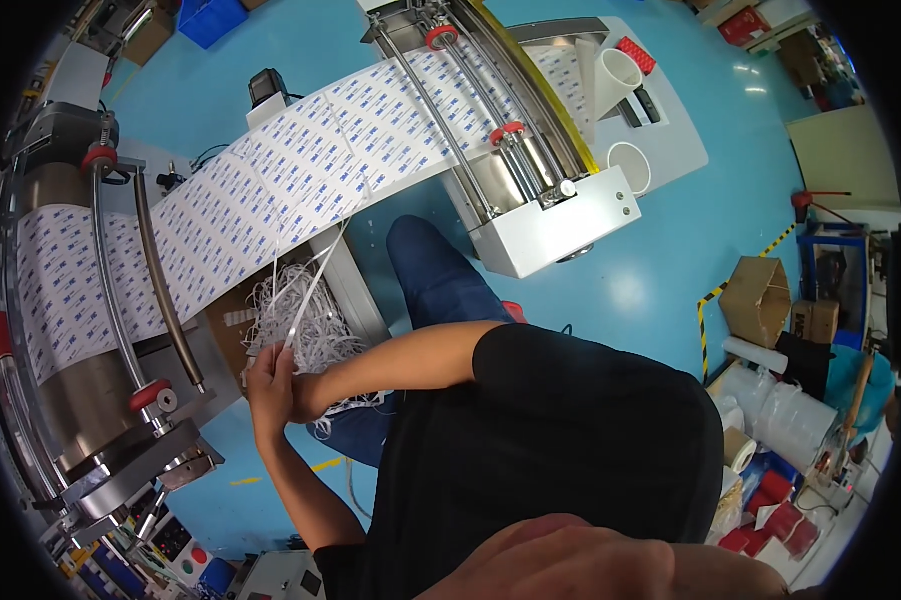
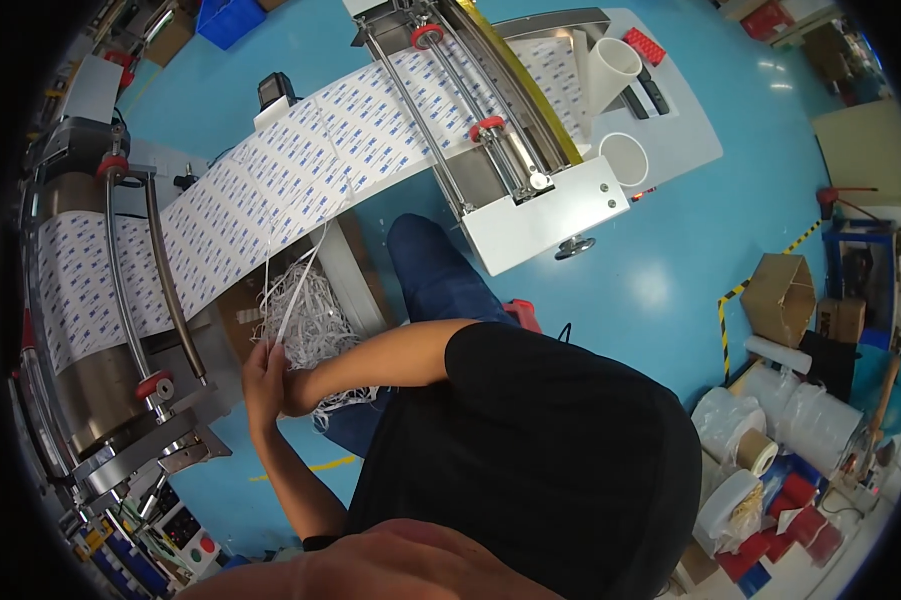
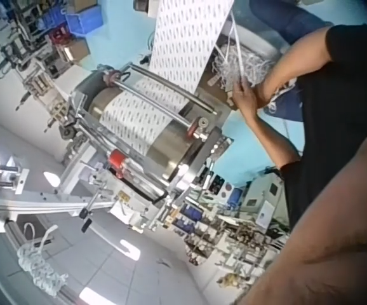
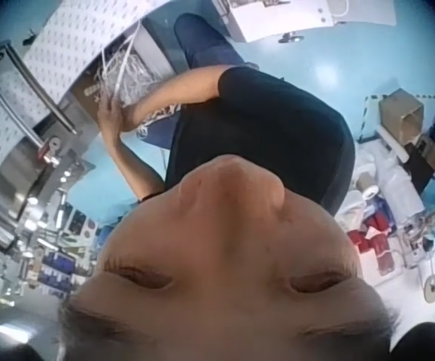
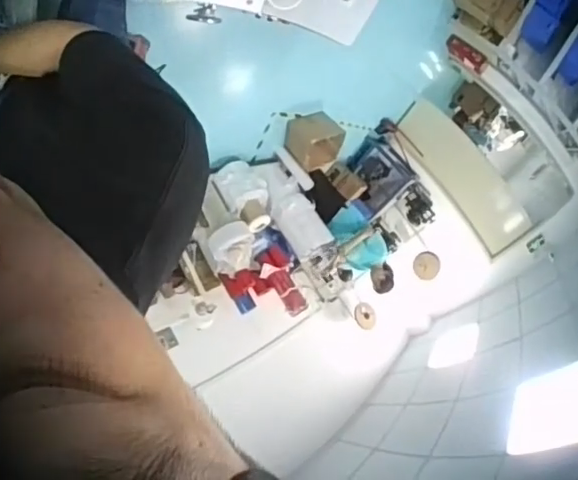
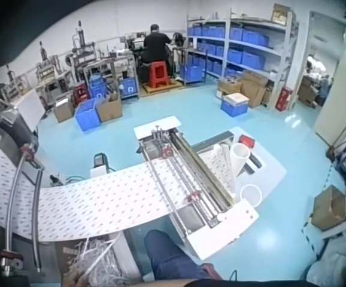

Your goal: Operating an industrial machine to process adhesive sheets, including loading sheets and clearing scrap material.

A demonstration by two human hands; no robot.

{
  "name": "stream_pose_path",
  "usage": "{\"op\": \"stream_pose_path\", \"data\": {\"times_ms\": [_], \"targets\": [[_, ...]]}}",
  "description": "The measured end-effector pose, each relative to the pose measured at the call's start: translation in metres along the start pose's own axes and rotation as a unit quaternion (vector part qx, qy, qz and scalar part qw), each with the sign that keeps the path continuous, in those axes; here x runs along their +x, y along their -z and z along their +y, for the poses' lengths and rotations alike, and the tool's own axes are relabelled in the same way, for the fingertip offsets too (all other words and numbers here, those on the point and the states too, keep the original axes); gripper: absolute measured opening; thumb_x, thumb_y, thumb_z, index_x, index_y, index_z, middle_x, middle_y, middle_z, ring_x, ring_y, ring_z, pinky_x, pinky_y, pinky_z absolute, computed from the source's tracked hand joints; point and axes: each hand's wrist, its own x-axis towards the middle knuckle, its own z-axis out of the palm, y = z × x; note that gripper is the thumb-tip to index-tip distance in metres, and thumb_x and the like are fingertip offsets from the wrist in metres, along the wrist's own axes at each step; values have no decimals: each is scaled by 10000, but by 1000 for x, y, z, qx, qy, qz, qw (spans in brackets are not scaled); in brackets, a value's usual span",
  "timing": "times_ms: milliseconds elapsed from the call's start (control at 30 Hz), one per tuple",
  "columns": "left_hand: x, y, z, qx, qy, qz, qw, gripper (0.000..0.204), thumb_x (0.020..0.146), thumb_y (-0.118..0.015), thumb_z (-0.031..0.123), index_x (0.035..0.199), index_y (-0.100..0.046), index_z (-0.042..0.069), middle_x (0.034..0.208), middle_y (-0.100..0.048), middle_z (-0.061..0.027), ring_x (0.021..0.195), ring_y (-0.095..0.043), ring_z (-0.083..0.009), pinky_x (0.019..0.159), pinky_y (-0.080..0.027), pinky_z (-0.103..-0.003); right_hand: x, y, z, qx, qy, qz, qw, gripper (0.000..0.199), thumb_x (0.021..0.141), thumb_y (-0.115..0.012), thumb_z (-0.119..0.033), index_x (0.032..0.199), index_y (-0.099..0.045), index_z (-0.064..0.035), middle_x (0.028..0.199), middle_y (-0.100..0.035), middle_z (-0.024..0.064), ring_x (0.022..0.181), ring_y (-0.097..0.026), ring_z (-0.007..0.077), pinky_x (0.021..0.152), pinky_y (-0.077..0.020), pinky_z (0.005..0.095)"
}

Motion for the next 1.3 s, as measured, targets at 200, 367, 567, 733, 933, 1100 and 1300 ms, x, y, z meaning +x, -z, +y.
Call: {"op": "stream_pose_path", "data": {"times_ms": [200, 367, 567, 733, 933, 1100, 1300], "targets": [[1, 10, -21, -8, 42, 10, 999, 238, 949, -506, 229, 915, -612, 19, 620, -497, 21, 546, -438, -53, 486, -347, -224, -26, 25, 3, 31, -49, -53, 997, 280, 773, -624, -283, 854, -615, -14, 747, -642, 133, 746, -623, 300, 709, -480, 388], [-7, 23, -39, -111, 68, 70, 989, 272, 959, -497, 283, 883, -606, 45, 587, -437, 48, 520, -389, -42, 468, -305, -212, -75, 74, 9, 227, -90, 28, 969, 484, 769, -708, -265, 1134, -545, 9, 1020, -624, 110, 929, -613, 207, 805, -483, 311], [-20, 40, -46, -201, 79, 128, 968, 264, 951, -517, 260, 892, -610, 20, 611, -460, 34, 537, -373, -52, 496, -285, -219, -135, 125, 42, 716, -200, 190, 641, 285, 894, -583, -143, 1157, -546, -40, 1101, -625, 109, 897, -635, 199, 792, -518, 333], [-22, 47, -47, -201, 72, 129, 968, 258, 949, -521, 250, 903, -621, 17, 634, -479, 27, 565, -400, -58, 525, -311, -217, -170, 129, 88, 373, -421, 345, 751, 246, 937, -508, -234, 1040, -612, -36, 903, -646, 57, 590, -595, 107, 503, -466, 229], [-40, 43, -53, -149, 25, 135, 979, 271, 961, -498, 230, 861, -619, 9, 725, -546, 19, 683, -475, -87, 651, -392, -236, -150, 114, 87, -206, -256, 313, 891, 276, 926, -453, -236, 1014, -621, -36, 887, -663, 115, 734, -651, 242, 680, -511, 325], [-70, 42, -79, -207, 30, 164, 964, 268, 961, -490, 215, 848, -608, 2, 937, -587, -25, 869, -525, -120, 806, -415, -272, -126, 124, 55, 193, -270, 384, 861, 222, 930, -486, -165, 1041, -613, -20, 826, -652, 93, 707, -620, 180, 659, -503, 299], [-93, 39, -97, -283, 32, 218, 933, 294, 962, -490, 279, 927, -607, 12, 1283, -511, -107, 1191, -451, -213, 1013, -328, -364, -131, 129, 65, 277, -273, 472, 791, 208, 936, -494, -102, 1083, -592, 8, 838, -631, 49, 656, -596, 96, 605, -507, 240]]}}
